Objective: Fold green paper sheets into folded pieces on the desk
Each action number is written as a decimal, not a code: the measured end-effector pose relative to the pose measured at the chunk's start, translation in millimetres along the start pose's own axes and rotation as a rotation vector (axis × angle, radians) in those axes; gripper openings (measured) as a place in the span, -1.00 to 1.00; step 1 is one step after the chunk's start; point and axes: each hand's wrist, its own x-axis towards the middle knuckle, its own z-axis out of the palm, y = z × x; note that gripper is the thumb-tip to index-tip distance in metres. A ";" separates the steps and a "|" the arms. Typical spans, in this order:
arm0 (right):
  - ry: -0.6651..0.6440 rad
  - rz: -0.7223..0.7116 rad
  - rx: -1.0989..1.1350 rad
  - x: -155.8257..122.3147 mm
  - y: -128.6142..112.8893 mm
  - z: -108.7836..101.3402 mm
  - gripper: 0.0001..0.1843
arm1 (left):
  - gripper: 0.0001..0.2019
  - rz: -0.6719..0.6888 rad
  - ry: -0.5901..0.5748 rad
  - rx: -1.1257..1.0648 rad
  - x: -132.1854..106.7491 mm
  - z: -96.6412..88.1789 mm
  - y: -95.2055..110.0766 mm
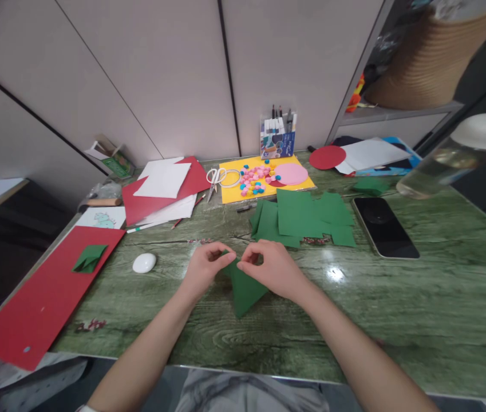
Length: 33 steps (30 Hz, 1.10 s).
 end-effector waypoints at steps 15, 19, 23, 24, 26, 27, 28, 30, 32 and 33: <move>0.017 0.008 0.030 -0.6 2.4 1.7 -0.91 | -0.90 0.095 -0.097 0.211 -2.1 -3.4 4.7; 0.008 0.026 0.063 0.7 3.3 0.4 -0.91 | -0.91 0.139 -0.042 0.287 -5.3 -1.0 4.8; -0.012 0.047 0.097 1.4 4.9 -2.3 -0.90 | -0.89 0.147 -0.020 0.286 -5.5 -0.7 5.0; -0.011 0.051 0.099 1.3 5.4 -2.6 -0.89 | -0.89 0.142 -0.022 0.277 -4.8 -1.1 5.0; -0.008 0.057 0.096 1.0 6.5 -2.4 -0.90 | -0.89 0.131 -0.040 0.257 -3.1 -2.5 5.0; -0.008 0.057 0.095 0.8 6.9 -2.0 -0.90 | -0.89 0.128 -0.057 0.250 -2.3 -3.1 5.0; -0.009 0.057 0.094 0.7 7.2 -1.5 -0.90 | -0.88 0.128 -0.075 0.247 -1.7 -3.6 5.2; -0.015 0.058 0.099 0.6 7.1 -0.4 -0.89 | -0.86 0.129 -0.102 0.253 -1.2 -4.2 5.7; -0.023 0.058 0.113 0.9 6.0 0.2 -0.89 | -0.84 0.120 -0.096 0.265 -1.5 -4.2 6.5; -0.029 0.058 0.122 1.1 5.2 0.0 -0.89 | -0.84 0.113 -0.081 0.264 -1.9 -4.1 6.9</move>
